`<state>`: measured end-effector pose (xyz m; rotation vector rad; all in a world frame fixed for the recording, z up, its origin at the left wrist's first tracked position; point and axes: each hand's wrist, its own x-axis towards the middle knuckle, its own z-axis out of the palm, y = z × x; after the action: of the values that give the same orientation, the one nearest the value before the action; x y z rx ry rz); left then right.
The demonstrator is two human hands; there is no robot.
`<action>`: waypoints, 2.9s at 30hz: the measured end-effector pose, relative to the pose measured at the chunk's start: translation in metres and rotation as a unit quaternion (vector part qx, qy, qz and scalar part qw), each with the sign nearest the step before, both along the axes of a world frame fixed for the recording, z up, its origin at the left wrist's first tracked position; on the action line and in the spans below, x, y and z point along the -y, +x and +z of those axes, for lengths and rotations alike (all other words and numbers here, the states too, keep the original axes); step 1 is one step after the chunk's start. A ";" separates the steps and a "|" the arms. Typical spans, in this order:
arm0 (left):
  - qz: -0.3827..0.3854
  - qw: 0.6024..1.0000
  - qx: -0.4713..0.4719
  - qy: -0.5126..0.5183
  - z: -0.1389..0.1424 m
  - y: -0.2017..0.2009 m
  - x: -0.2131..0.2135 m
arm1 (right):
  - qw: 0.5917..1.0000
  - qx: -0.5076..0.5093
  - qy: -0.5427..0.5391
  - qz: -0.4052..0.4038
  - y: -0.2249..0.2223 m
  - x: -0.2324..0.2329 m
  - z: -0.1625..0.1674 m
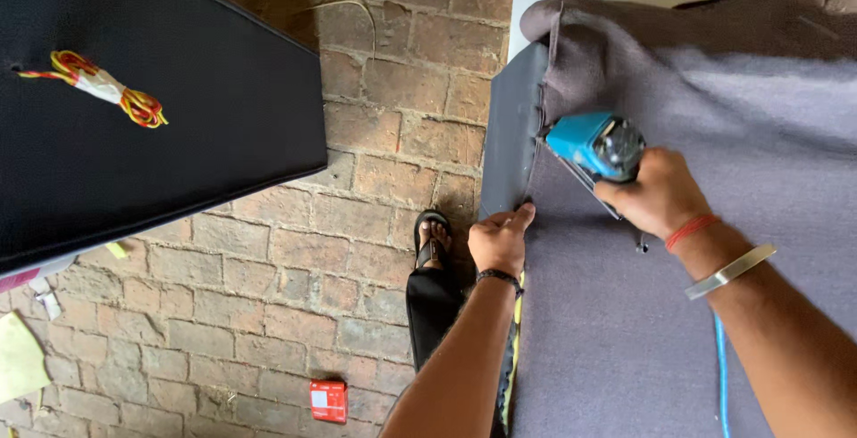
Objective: The person staples a grey fabric cover onto a rectangular wooden frame using a pneumatic staple gun. They pull the fabric taut and secure it along the edges, working around the perimeter of the frame.
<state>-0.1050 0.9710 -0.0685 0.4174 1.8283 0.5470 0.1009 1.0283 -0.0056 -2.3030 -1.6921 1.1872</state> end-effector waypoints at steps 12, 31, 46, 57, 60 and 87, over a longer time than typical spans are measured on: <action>-0.043 0.999 0.025 -0.004 0.005 -0.004 -0.005 | 0.997 0.067 -0.043 0.021 -0.004 0.022 0.010; -0.110 0.991 -0.015 -0.080 0.039 -0.023 0.087 | 0.996 -0.032 -0.070 -0.033 -0.018 0.084 0.038; -0.168 0.982 -0.018 -0.083 0.021 -0.031 0.082 | 0.995 0.031 -0.089 0.032 -0.035 0.121 0.035; -0.194 0.980 -0.024 -0.049 0.018 -0.033 0.087 | 0.997 0.044 -0.068 -0.009 -0.045 0.134 0.027; -0.190 0.981 -0.021 -0.037 0.018 -0.033 0.086 | 0.992 0.045 -0.111 -0.028 -0.046 0.139 0.026; -0.184 0.982 -0.006 -0.036 0.010 -0.062 0.194 | 0.980 0.022 -0.196 -0.039 -0.065 0.226 0.029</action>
<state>-0.1672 0.7775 -0.0581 0.6921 1.7221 0.2232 0.0362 0.8025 0.0237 -2.6007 -1.4720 1.5858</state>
